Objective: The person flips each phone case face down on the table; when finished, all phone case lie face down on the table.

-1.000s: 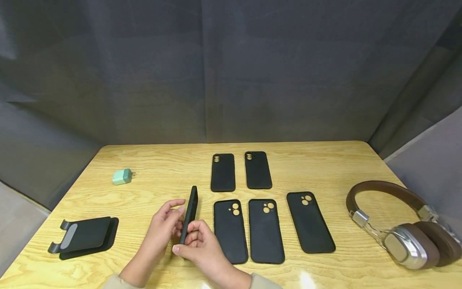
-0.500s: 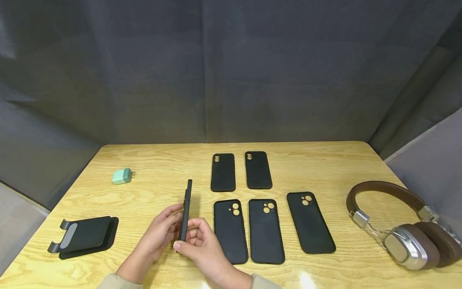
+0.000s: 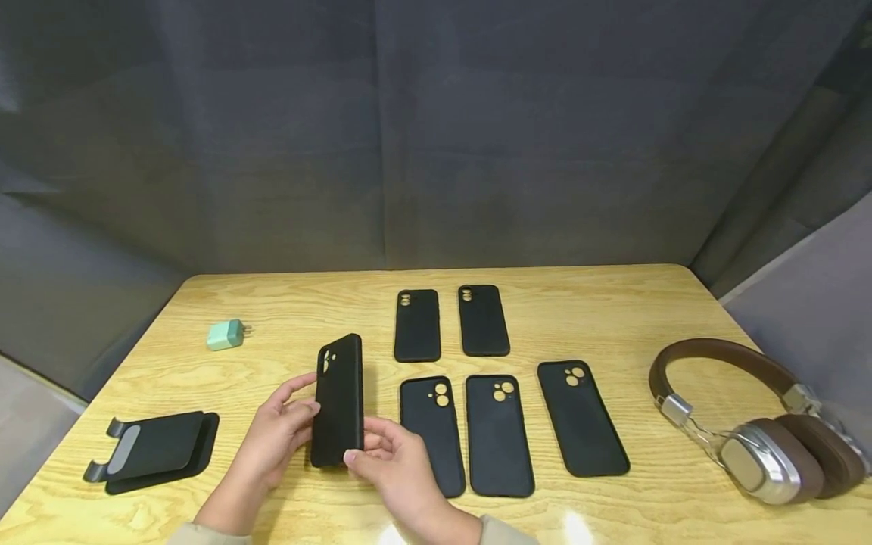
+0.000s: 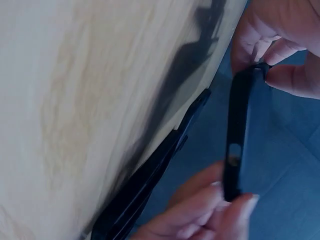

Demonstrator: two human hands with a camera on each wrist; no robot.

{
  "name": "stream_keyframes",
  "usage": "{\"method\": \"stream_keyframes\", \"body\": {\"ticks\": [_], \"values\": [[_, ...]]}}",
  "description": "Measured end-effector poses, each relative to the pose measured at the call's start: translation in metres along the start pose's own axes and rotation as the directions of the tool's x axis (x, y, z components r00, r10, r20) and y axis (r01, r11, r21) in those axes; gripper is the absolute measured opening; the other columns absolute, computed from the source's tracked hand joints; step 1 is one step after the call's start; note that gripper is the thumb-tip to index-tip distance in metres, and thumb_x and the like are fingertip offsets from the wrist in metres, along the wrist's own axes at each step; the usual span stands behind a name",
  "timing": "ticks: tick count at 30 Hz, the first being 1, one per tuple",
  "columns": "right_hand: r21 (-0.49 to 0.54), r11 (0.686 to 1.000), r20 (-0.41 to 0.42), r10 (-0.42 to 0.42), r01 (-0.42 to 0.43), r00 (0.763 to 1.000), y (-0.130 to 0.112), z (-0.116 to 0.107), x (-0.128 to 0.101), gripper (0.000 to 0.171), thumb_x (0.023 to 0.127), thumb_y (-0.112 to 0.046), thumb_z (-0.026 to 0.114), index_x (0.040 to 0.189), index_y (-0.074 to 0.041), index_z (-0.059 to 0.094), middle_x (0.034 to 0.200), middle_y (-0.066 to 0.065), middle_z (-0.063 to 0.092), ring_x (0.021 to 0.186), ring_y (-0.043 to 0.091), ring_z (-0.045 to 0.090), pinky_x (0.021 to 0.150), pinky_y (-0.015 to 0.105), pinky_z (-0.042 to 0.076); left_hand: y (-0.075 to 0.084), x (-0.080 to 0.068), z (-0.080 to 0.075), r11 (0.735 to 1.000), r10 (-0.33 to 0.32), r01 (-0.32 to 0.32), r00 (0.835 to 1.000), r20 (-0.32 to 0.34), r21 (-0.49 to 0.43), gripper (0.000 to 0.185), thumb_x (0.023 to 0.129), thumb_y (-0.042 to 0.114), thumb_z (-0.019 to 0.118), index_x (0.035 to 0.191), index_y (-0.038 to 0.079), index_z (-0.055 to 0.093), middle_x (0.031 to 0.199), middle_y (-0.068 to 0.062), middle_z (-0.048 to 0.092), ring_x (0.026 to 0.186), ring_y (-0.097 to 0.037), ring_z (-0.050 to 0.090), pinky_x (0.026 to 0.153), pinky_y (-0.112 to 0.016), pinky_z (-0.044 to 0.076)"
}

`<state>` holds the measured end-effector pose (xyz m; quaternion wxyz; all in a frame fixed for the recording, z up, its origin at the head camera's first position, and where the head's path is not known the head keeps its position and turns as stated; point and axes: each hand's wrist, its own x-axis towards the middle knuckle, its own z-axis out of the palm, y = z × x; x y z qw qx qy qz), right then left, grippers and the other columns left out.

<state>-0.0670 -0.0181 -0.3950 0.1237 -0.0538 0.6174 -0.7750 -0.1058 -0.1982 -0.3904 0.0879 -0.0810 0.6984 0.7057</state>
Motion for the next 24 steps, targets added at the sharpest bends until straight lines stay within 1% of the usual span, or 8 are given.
{"method": "stream_keyframes", "body": {"ticks": [4, 7, 11, 15, 19, 24], "values": [[-0.039, 0.999, -0.015, 0.025, -0.025, 1.000, 0.0036, -0.0014, 0.0012, 0.058, 0.079, -0.001, 0.067, 0.131, 0.011, 0.044, 0.083, 0.018, 0.068, 0.065, 0.011, 0.063, 0.062, 0.019, 0.051, 0.0007, -0.0011, -0.0073, 1.000, 0.010, -0.010, 1.000, -0.023, 0.022, 0.045, 0.092, 0.002, 0.047, 0.136, 0.002, 0.038, 0.099, 0.002, 0.067, 0.090, -0.010, 0.064, 0.079, -0.026, 0.051], [-0.058, 0.997, -0.017, 0.056, -0.057, 0.998, 0.0054, -0.0016, 0.0016, 0.065, 0.078, -0.001, 0.068, 0.135, 0.010, 0.038, 0.083, 0.018, 0.069, 0.066, 0.013, 0.064, 0.064, 0.023, 0.053, 0.0012, -0.0005, -0.0097, 0.999, 0.009, -0.007, 0.999, -0.043, 0.047, 0.043, 0.092, 0.003, 0.049, 0.134, -0.005, 0.040, 0.103, -0.003, 0.066, 0.091, -0.007, 0.063, 0.079, -0.025, 0.052], [-0.093, 0.992, -0.002, 0.088, -0.088, 0.996, 0.0090, -0.0026, 0.0026, 0.065, 0.078, 0.001, 0.068, 0.135, 0.010, 0.038, 0.083, 0.017, 0.069, 0.068, 0.013, 0.065, 0.065, 0.027, 0.054, 0.0023, -0.0005, -0.0095, 0.994, 0.007, 0.002, 0.997, -0.075, 0.114, 0.040, 0.092, 0.002, 0.051, 0.130, -0.010, 0.044, 0.109, -0.012, 0.064, 0.089, -0.005, 0.063, 0.078, -0.024, 0.052], [-0.122, 0.987, 0.017, 0.104, -0.101, 0.994, 0.0107, -0.0046, 0.0040, 0.064, 0.078, 0.001, 0.067, 0.134, 0.011, 0.038, 0.080, 0.016, 0.069, 0.066, 0.012, 0.064, 0.065, 0.026, 0.054, 0.0024, -0.0008, -0.0081, 0.986, 0.004, 0.010, 0.996, -0.084, 0.169, 0.039, 0.091, 0.002, 0.051, 0.128, -0.010, 0.047, 0.109, -0.016, 0.064, 0.087, -0.006, 0.063, 0.077, -0.025, 0.053], [-0.155, 0.981, 0.023, 0.119, -0.114, 0.993, 0.0099, -0.0056, 0.0049, 0.064, 0.077, 0.000, 0.069, 0.133, 0.012, 0.039, 0.074, 0.013, 0.068, 0.064, 0.010, 0.063, 0.063, 0.025, 0.054, 0.0006, -0.0003, -0.0073, 0.977, -0.005, 0.023, 0.996, -0.086, 0.212, 0.037, 0.090, 0.000, 0.051, 0.126, -0.011, 0.049, 0.108, -0.016, 0.064, 0.089, -0.008, 0.062, 0.077, -0.025, 0.053], [-0.210, 0.966, 0.028, 0.162, -0.153, 0.986, 0.0098, -0.0059, 0.0053, 0.063, 0.077, -0.004, 0.070, 0.131, 0.013, 0.042, 0.068, 0.010, 0.067, 0.062, 0.015, 0.065, 0.061, 0.027, 0.054, -0.0022, -0.0002, -0.0066, 0.954, -0.005, 0.032, 0.996, -0.091, 0.297, 0.034, 0.090, -0.001, 0.050, 0.123, -0.011, 0.052, 0.105, -0.016, 0.064, 0.093, -0.014, 0.062, 0.077, -0.027, 0.053]]}}
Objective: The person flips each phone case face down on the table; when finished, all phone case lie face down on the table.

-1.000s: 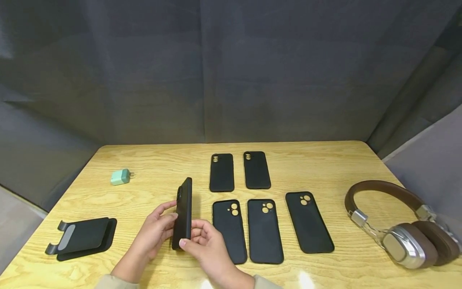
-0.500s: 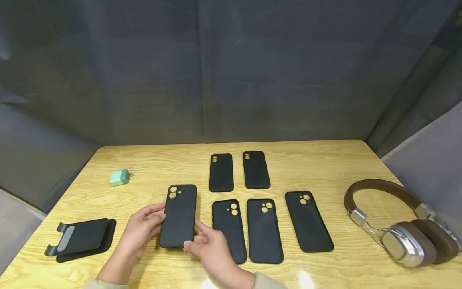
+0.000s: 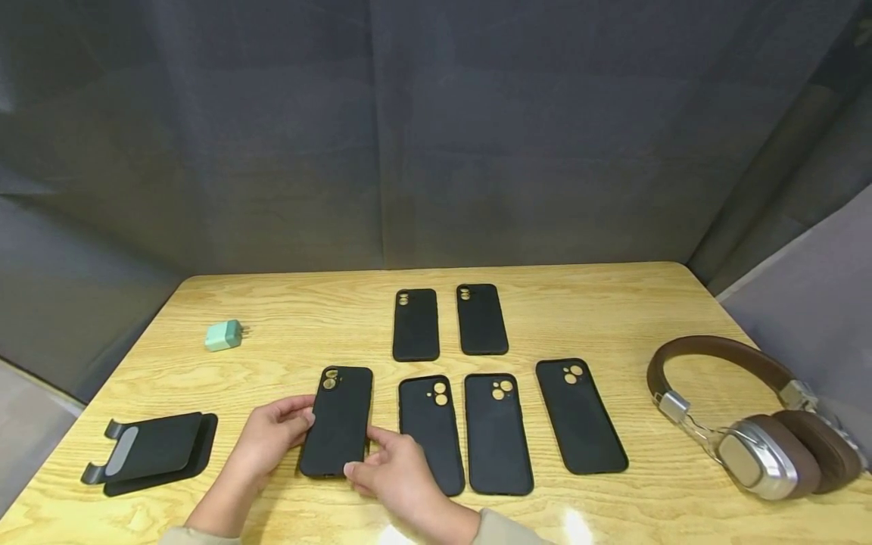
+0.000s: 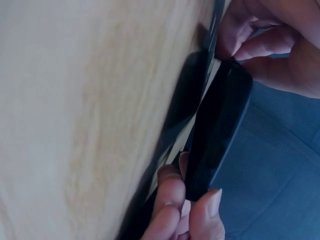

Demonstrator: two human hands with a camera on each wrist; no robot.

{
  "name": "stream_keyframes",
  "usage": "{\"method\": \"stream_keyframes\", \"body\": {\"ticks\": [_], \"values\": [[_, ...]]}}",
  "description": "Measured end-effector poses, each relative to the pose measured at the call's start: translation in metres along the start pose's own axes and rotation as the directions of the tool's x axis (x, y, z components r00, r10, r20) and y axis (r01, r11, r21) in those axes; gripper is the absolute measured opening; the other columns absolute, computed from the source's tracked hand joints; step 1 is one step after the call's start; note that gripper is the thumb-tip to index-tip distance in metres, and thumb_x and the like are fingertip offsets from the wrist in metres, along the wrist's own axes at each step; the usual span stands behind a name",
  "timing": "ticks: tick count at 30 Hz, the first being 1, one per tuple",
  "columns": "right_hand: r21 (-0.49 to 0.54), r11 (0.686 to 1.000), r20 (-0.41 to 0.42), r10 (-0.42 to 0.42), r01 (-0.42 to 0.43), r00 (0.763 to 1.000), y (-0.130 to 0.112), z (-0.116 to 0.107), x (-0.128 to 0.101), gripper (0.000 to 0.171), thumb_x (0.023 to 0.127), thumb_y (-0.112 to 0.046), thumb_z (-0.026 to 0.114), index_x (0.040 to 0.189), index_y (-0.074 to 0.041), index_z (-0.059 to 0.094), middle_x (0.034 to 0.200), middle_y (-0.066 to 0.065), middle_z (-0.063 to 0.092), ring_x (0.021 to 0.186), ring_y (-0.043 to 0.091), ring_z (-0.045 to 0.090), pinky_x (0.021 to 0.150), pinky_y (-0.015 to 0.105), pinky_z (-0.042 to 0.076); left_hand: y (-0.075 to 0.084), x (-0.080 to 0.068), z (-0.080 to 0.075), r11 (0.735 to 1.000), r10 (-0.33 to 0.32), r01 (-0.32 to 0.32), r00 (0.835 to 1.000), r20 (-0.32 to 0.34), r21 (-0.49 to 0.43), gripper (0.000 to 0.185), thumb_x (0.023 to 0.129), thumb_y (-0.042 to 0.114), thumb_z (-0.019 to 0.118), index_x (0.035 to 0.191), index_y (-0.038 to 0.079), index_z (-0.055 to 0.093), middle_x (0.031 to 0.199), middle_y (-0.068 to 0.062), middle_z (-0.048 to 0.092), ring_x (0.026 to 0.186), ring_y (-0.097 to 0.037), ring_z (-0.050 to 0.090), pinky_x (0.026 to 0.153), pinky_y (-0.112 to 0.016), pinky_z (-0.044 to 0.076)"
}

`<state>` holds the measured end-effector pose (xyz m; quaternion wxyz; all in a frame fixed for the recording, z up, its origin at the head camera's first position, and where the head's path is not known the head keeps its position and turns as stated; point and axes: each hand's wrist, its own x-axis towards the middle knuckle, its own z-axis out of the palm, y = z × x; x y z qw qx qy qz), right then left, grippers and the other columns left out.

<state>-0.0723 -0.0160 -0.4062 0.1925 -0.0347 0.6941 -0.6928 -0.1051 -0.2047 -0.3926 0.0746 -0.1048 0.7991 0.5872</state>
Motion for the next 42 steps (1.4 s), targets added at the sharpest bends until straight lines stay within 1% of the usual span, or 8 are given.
{"method": "stream_keyframes", "body": {"ticks": [2, 4, 9, 14, 18, 26, 35, 42], "values": [[-0.002, 1.000, 0.003, 0.020, -0.020, 1.000, 0.000, 0.001, 0.000, 0.063, 0.077, -0.004, 0.071, 0.131, 0.013, 0.042, 0.067, 0.011, 0.066, 0.062, 0.018, 0.066, 0.060, 0.027, 0.055, -0.001, 0.000, 0.000, 1.000, -0.002, 0.002, 1.000, 0.001, 0.031, 0.033, 0.090, -0.001, 0.050, 0.122, -0.011, 0.053, 0.105, -0.016, 0.064, 0.094, -0.015, 0.061, 0.078, -0.026, 0.052], [0.021, 0.999, 0.001, 0.039, -0.039, 0.999, 0.001, 0.002, 0.001, 0.063, 0.077, -0.002, 0.071, 0.131, 0.012, 0.041, 0.067, 0.011, 0.066, 0.061, 0.019, 0.067, 0.059, 0.028, 0.055, -0.002, 0.000, 0.000, 0.998, -0.004, 0.005, 1.000, -0.002, 0.061, 0.033, 0.090, -0.001, 0.050, 0.122, -0.010, 0.054, 0.105, -0.016, 0.064, 0.095, -0.016, 0.061, 0.077, -0.026, 0.052], [0.059, 0.995, 0.001, 0.080, -0.080, 0.997, -0.001, 0.004, 0.001, 0.063, 0.076, 0.002, 0.071, 0.131, 0.009, 0.041, 0.068, 0.012, 0.065, 0.059, 0.018, 0.066, 0.056, 0.029, 0.055, -0.005, 0.001, -0.002, 0.995, -0.003, 0.003, 1.000, 0.004, 0.102, 0.033, 0.090, -0.001, 0.049, 0.121, -0.011, 0.053, 0.106, -0.017, 0.064, 0.094, -0.018, 0.061, 0.074, -0.029, 0.052], [0.016, 0.994, 0.014, 0.112, -0.112, 0.994, -0.004, 0.004, 0.002, 0.071, 0.075, 0.002, 0.072, 0.136, 0.004, 0.036, 0.068, 0.011, 0.063, 0.056, 0.016, 0.065, 0.054, 0.028, 0.054, -0.006, 0.001, -0.002, 0.993, -0.003, 0.002, 1.000, 0.014, 0.118, 0.033, 0.090, -0.002, 0.049, 0.121, -0.012, 0.053, 0.104, -0.017, 0.063, 0.094, -0.019, 0.061, 0.075, -0.031, 0.053], [-0.016, 0.991, 0.031, 0.134, -0.134, 0.990, -0.006, 0.005, 0.003, 0.077, 0.075, 0.003, 0.072, 0.139, 0.003, 0.031, 0.065, 0.011, 0.062, 0.051, 0.013, 0.063, 0.053, 0.028, 0.054, -0.005, 0.001, -0.001, 0.990, 0.007, -0.010, 1.000, 0.022, 0.138, 0.033, 0.090, -0.003, 0.049, 0.121, -0.013, 0.052, 0.102, -0.018, 0.061, 0.093, -0.019, 0.060, 0.075, -0.031, 0.053], [-0.041, 0.984, 0.058, 0.174, -0.172, 0.983, -0.008, 0.006, 0.006, 0.079, 0.076, 0.004, 0.070, 0.142, 0.000, 0.026, 0.064, 0.011, 0.063, 0.049, 0.012, 0.062, 0.051, 0.028, 0.054, -0.004, 0.000, 0.001, 0.979, 0.031, -0.035, 0.999, 0.025, 0.200, 0.034, 0.087, -0.005, 0.051, 0.120, -0.013, 0.053, 0.100, -0.017, 0.059, 0.090, -0.019, 0.056, 0.071, -0.024, 0.050], [-0.076, 0.977, 0.101, 0.206, -0.199, 0.973, -0.010, 0.005, 0.009, 0.086, 0.078, 0.009, 0.065, 0.147, -0.001, 0.015, 0.061, 0.011, 0.064, 0.047, 0.010, 0.060, 0.050, 0.028, 0.053, -0.003, 0.000, 0.000, 0.964, 0.018, -0.017, 1.000, 0.001, 0.264, 0.032, 0.086, -0.004, 0.055, 0.117, -0.012, 0.055, 0.095, -0.014, 0.058, 0.085, -0.018, 0.055, 0.068, -0.027, 0.048], [-0.102, 0.976, 0.117, 0.202, -0.191, 0.972, -0.011, 0.006, 0.009, 0.086, 0.078, 0.010, 0.064, 0.147, 0.001, 0.014, 0.061, 0.011, 0.064, 0.047, 0.010, 0.059, 0.051, 0.028, 0.054, -0.002, -0.002, 0.000, 0.960, 0.012, -0.010, 1.000, -0.007, 0.281, 0.032, 0.085, -0.003, 0.057, 0.117, -0.011, 0.056, 0.090, -0.011, 0.058, 0.080, -0.016, 0.052, 0.064, -0.025, 0.046]]}}
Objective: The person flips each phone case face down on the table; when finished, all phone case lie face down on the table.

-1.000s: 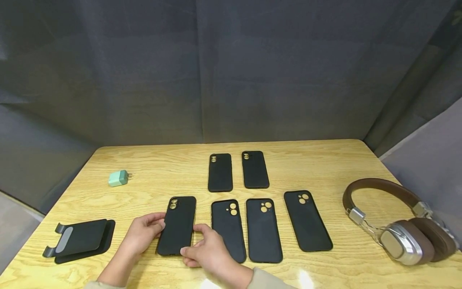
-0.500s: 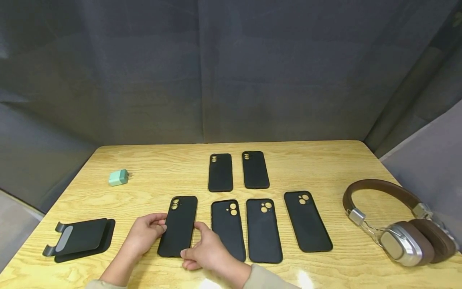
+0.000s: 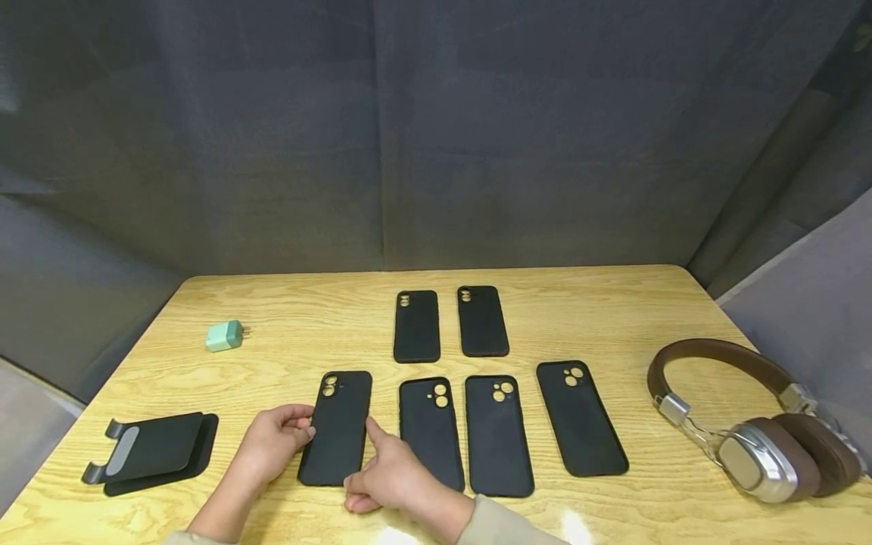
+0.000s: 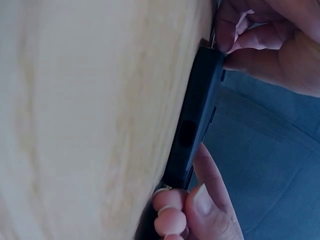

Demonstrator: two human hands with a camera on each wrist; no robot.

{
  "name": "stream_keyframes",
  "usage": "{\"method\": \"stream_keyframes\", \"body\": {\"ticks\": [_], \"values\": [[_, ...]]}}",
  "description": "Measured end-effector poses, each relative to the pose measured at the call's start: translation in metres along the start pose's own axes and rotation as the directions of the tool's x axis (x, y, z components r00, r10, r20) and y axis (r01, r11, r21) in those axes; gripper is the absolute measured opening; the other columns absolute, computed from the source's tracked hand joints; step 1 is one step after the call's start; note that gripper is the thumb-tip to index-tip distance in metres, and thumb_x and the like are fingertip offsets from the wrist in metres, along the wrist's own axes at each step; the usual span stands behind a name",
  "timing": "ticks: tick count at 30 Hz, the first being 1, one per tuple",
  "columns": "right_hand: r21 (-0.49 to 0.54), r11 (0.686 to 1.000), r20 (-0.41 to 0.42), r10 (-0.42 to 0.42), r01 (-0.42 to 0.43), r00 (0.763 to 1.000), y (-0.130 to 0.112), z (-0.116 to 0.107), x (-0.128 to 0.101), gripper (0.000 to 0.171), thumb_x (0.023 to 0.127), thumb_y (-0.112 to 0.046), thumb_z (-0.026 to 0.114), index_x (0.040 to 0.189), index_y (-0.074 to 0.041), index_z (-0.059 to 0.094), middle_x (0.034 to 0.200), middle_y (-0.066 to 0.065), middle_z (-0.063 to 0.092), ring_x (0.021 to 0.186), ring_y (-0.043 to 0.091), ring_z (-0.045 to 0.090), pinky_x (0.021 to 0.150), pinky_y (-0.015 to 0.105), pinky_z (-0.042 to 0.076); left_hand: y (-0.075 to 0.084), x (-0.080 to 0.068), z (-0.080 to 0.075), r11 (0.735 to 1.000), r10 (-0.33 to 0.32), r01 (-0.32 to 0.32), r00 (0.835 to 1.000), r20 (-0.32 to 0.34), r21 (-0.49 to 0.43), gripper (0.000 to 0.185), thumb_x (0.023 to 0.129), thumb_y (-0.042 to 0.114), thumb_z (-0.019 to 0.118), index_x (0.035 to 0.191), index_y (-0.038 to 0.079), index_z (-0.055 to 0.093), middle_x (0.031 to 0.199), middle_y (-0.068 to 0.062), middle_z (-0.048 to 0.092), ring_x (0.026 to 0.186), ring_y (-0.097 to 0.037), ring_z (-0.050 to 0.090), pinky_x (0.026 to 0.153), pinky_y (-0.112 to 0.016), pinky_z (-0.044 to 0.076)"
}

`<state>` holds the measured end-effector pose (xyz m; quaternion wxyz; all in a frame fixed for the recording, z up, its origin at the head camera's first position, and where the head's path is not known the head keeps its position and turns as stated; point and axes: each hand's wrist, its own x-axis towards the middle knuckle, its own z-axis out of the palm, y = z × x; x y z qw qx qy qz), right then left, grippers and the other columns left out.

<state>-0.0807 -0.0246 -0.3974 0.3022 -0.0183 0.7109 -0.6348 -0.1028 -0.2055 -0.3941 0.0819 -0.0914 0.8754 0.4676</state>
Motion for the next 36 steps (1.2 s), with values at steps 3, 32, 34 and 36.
{"method": "stream_keyframes", "body": {"ticks": [3, 32, 34, 36], "values": [[0.014, 1.000, 0.000, 0.004, -0.004, 1.000, -0.001, -0.001, -0.001, 0.086, 0.078, 0.010, 0.064, 0.147, 0.001, 0.014, 0.061, 0.011, 0.064, 0.047, 0.010, 0.059, 0.051, 0.028, 0.054, 0.001, 0.000, -0.001, 1.000, 0.006, -0.006, 1.000, -0.003, -0.002, 0.033, 0.085, -0.003, 0.057, 0.116, -0.012, 0.056, 0.089, -0.011, 0.058, 0.079, -0.016, 0.053, 0.064, -0.024, 0.046], [-0.377, 0.915, -0.126, -0.205, 0.144, 0.971, -0.008, -0.081, -0.057, 0.064, 0.081, -0.019, 0.069, 0.137, -0.005, 0.040, 0.061, 0.002, 0.060, 0.048, 0.016, 0.056, 0.046, 0.031, 0.046, 0.048, -0.006, 0.054, 0.969, 0.244, -0.237, 0.963, 0.112, -0.077, 0.038, 0.086, 0.005, 0.061, 0.123, -0.002, 0.053, 0.080, -0.005, 0.059, 0.060, -0.016, 0.057, 0.052, -0.025, 0.047], [-0.412, 0.903, -0.142, -0.201, 0.126, 0.969, -0.005, -0.087, -0.059, 0.064, 0.081, -0.020, 0.070, 0.136, -0.005, 0.041, 0.060, 0.001, 0.059, 0.047, 0.015, 0.055, 0.045, 0.031, 0.045, 0.048, -0.003, 0.058, 0.968, 0.250, -0.246, 0.959, 0.131, -0.042, 0.040, 0.086, 0.006, 0.061, 0.124, -0.002, 0.052, 0.077, -0.004, 0.059, 0.058, -0.016, 0.058, 0.051, -0.026, 0.046], [-0.436, 0.893, -0.154, -0.198, 0.113, 0.968, -0.002, -0.091, -0.061, 0.063, 0.081, -0.020, 0.070, 0.135, -0.004, 0.042, 0.058, 0.000, 0.058, 0.046, 0.015, 0.054, 0.045, 0.030, 0.043, 0.048, 0.000, 0.061, 0.968, 0.248, -0.250, 0.958, 0.143, -0.002, 0.042, 0.085, 0.008, 0.062, 0.125, -0.002, 0.051, 0.074, -0.002, 0.059, 0.055, -0.015, 0.057, 0.050, -0.027, 0.045]]}}
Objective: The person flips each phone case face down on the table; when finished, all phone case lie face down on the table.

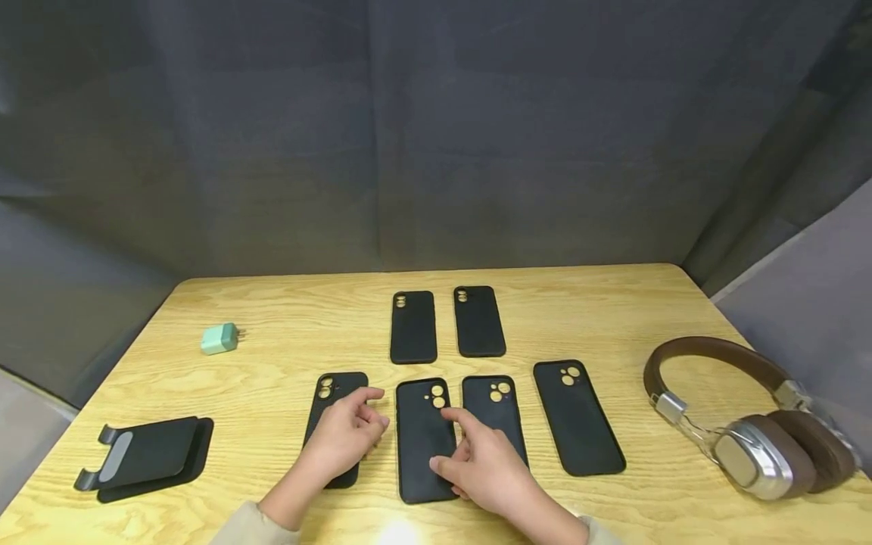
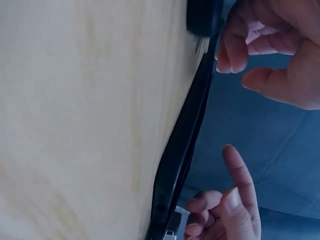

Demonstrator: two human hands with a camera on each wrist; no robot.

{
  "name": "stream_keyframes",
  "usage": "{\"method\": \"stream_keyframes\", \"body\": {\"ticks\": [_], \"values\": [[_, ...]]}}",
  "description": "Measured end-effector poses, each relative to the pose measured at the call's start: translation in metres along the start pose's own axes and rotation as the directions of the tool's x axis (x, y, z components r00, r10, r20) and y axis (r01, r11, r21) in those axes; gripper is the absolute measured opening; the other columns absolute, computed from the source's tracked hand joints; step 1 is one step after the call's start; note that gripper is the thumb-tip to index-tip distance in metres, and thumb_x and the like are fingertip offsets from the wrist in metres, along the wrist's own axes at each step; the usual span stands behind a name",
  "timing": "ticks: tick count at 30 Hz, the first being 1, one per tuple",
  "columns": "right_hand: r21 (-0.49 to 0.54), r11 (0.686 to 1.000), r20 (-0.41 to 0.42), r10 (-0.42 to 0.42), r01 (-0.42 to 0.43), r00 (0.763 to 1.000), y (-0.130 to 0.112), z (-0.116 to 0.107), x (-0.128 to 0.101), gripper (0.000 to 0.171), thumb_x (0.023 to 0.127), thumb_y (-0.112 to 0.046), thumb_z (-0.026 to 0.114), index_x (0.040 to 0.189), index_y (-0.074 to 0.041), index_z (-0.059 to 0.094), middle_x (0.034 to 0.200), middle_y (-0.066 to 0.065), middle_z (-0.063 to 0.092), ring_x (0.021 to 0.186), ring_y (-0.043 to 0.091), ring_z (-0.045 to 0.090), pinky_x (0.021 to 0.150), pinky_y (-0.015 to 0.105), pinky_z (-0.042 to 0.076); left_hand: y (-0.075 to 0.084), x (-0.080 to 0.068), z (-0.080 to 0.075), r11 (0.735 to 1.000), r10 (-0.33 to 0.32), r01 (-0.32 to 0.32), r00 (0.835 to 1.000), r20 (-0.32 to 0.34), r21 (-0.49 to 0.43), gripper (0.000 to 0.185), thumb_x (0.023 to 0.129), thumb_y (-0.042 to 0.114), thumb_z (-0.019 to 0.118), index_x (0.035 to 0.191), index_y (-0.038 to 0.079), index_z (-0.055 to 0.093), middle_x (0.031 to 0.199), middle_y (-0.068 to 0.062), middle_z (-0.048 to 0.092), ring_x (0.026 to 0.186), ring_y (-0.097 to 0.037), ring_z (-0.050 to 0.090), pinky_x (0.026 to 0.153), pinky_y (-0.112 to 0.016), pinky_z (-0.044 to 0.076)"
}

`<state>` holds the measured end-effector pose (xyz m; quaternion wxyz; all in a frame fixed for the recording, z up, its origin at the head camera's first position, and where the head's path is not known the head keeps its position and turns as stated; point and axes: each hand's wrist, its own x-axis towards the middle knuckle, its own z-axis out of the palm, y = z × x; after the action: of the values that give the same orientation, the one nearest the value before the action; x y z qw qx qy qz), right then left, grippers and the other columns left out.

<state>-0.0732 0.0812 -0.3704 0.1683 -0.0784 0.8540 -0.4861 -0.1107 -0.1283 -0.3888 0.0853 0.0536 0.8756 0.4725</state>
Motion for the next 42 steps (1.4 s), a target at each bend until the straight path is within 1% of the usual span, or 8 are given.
{"method": "stream_keyframes", "body": {"ticks": [6, 11, 16, 23, 30, 35, 38, 42], "values": [[-0.074, 0.997, -0.027, 0.032, -0.034, 0.999, 0.008, -0.003, -0.003, 0.063, 0.078, -0.021, 0.072, 0.132, -0.003, 0.046, 0.054, -0.001, 0.053, 0.043, 0.014, 0.050, 0.042, 0.029, 0.037, 0.001, 0.006, 0.007, 0.998, -0.031, 0.029, 0.999, 0.030, 0.062, 0.049, 0.085, 0.012, 0.064, 0.127, -0.005, 0.048, 0.066, 0.000, 0.059, 0.050, -0.012, 0.054, 0.048, -0.028, 0.044], [-0.120, 0.992, -0.047, 0.044, -0.049, 0.998, 0.014, -0.002, -0.002, 0.063, 0.075, -0.022, 0.075, 0.129, -0.001, 0.049, 0.052, -0.001, 0.051, 0.042, 0.013, 0.047, 0.041, 0.028, 0.036, 0.004, 0.012, 0.011, 0.994, -0.058, 0.052, 0.997, 0.057, 0.099, 0.054, 0.084, 0.017, 0.065, 0.130, -0.006, 0.046, 0.061, 0.001, 0.058, 0.048, -0.012, 0.052, 0.046, -0.027, 0.041], [-0.146, 0.988, -0.044, 0.046, -0.052, 0.998, 0.018, -0.001, -0.001, 0.058, 0.074, -0.020, 0.075, 0.124, -0.001, 0.052, 0.050, -0.002, 0.051, 0.041, 0.013, 0.047, 0.041, 0.028, 0.036, 0.006, 0.016, 0.014, 0.985, -0.074, 0.062, 0.995, 0.068, 0.163, 0.060, 0.083, 0.019, 0.068, 0.132, -0.005, 0.044, 0.055, 0.001, 0.056, 0.045, -0.013, 0.051, 0.046, -0.027, 0.040], [-0.153, 0.986, -0.031, 0.058, -0.062, 0.998, 0.019, -0.001, 0.000, 0.055, 0.074, -0.013, 0.075, 0.123, -0.001, 0.052, 0.049, -0.001, 0.051, 0.040, 0.013, 0.048, 0.042, 0.028, 0.037, 0.008, 0.017, 0.017, 0.972, -0.049, 0.033, 0.997, 0.065, 0.231, 0.064, 0.078, 0.013, 0.071, 0.133, -0.007, 0.043, 0.055, 0.002, 0.055, 0.044, -0.011, 0.051, 0.044, -0.027, 0.039], [-0.173, 0.984, -0.038, 0.047, -0.053, 0.998, 0.019, -0.002, 0.001, 0.052, 0.074, -0.011, 0.074, 0.120, -0.001, 0.054, 0.051, -0.001, 0.052, 0.043, 0.013, 0.049, 0.044, 0.028, 0.038, 0.008, 0.019, 0.016, 0.963, -0.028, 0.005, 0.996, 0.080, 0.270, 0.063, 0.076, 0.007, 0.068, 0.132, -0.008, 0.043, 0.060, 0.001, 0.053, 0.048, -0.011, 0.048, 0.046, -0.026, 0.038], [-0.199, 0.979, -0.046, 0.036, -0.044, 0.998, 0.019, -0.001, 0.001, 0.050, 0.072, -0.010, 0.075, 0.118, -0.002, 0.056, 0.055, -0.001, 0.052, 0.047, 0.013, 0.047, 0.045, 0.027, 0.037, 0.006, 0.022, 0.014, 0.958, -0.012, -0.013, 0.996, 0.086, 0.288, 0.061, 0.073, 0.006, 0.067, 0.130, -0.007, 0.047, 0.065, 0.002, 0.052, 0.053, -0.011, 0.047, 0.050, -0.025, 0.038], [-0.207, 0.978, -0.044, 0.030, -0.038, 0.999, 0.018, -0.002, 0.002, 0.049, 0.072, -0.010, 0.074, 0.118, -0.003, 0.057, 0.055, -0.001, 0.051, 0.047, 0.013, 0.047, 0.044, 0.027, 0.037, 0.008, 0.022, 0.012, 0.964, 0.001, -0.022, 0.997, 0.080, 0.263, 0.061, 0.072, 0.003, 0.065, 0.130, -0.007, 0.047, 0.070, 0.000, 0.053, 0.055, -0.012, 0.046, 0.052, -0.025, 0.038], [-0.195, 0.981, -0.039, 0.005, -0.013, 0.999, 0.018, -0.004, 0.002, 0.050, 0.073, -0.009, 0.073, 0.120, -0.002, 0.057, 0.055, -0.002, 0.051, 0.047, 0.012, 0.047, 0.044, 0.027, 0.036, 0.014, 0.019, 0.009, 0.979, -0.001, -0.013, 0.998, 0.067, 0.204, 0.063, 0.072, 0.000, 0.061, 0.133, -0.007, 0.044, 0.085, -0.007, 0.061, 0.057, -0.013, 0.048, 0.051, -0.026, 0.039]]}}
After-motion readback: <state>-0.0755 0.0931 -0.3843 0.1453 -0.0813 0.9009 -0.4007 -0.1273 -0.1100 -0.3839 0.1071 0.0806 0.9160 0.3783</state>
